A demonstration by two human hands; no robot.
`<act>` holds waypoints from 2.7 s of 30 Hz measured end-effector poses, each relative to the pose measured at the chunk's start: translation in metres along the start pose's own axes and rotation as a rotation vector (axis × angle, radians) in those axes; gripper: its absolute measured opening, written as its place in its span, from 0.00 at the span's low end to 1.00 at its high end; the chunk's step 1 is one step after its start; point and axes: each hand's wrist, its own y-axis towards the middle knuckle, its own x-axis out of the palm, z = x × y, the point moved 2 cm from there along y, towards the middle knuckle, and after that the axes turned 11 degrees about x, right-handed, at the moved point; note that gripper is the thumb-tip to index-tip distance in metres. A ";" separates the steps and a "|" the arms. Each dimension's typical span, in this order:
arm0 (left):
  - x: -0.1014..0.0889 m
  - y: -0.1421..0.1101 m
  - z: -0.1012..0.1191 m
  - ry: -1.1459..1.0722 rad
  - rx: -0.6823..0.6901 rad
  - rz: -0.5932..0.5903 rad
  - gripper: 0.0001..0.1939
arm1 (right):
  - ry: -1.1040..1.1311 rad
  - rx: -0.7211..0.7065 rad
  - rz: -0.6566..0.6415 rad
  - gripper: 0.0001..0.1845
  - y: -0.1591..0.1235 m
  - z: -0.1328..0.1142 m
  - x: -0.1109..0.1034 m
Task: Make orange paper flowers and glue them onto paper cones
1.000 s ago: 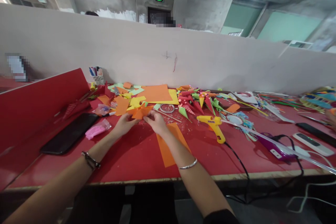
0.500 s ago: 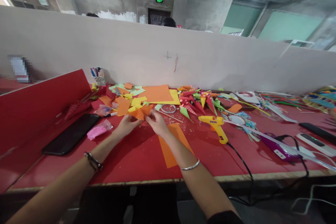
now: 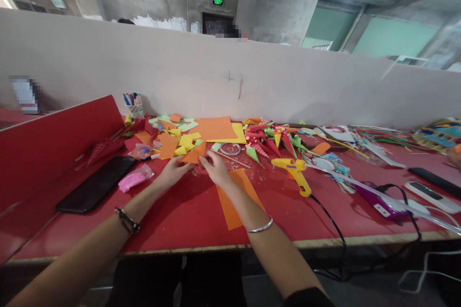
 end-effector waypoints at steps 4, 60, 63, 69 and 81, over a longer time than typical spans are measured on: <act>-0.001 -0.002 -0.003 0.038 -0.091 -0.043 0.12 | -0.006 -0.026 0.100 0.10 0.000 -0.002 -0.003; 0.007 -0.003 0.002 0.231 0.034 0.041 0.19 | -0.122 -0.047 0.007 0.21 -0.007 -0.018 0.000; 0.007 -0.004 0.005 0.272 0.030 0.025 0.19 | -0.114 -0.034 0.026 0.22 -0.007 -0.017 0.001; 0.005 -0.006 0.012 0.407 0.079 0.183 0.18 | -0.037 0.045 -0.097 0.22 -0.008 -0.012 0.004; 0.000 -0.004 0.011 0.485 0.137 0.228 0.20 | -0.037 0.025 -0.125 0.20 -0.009 -0.016 0.003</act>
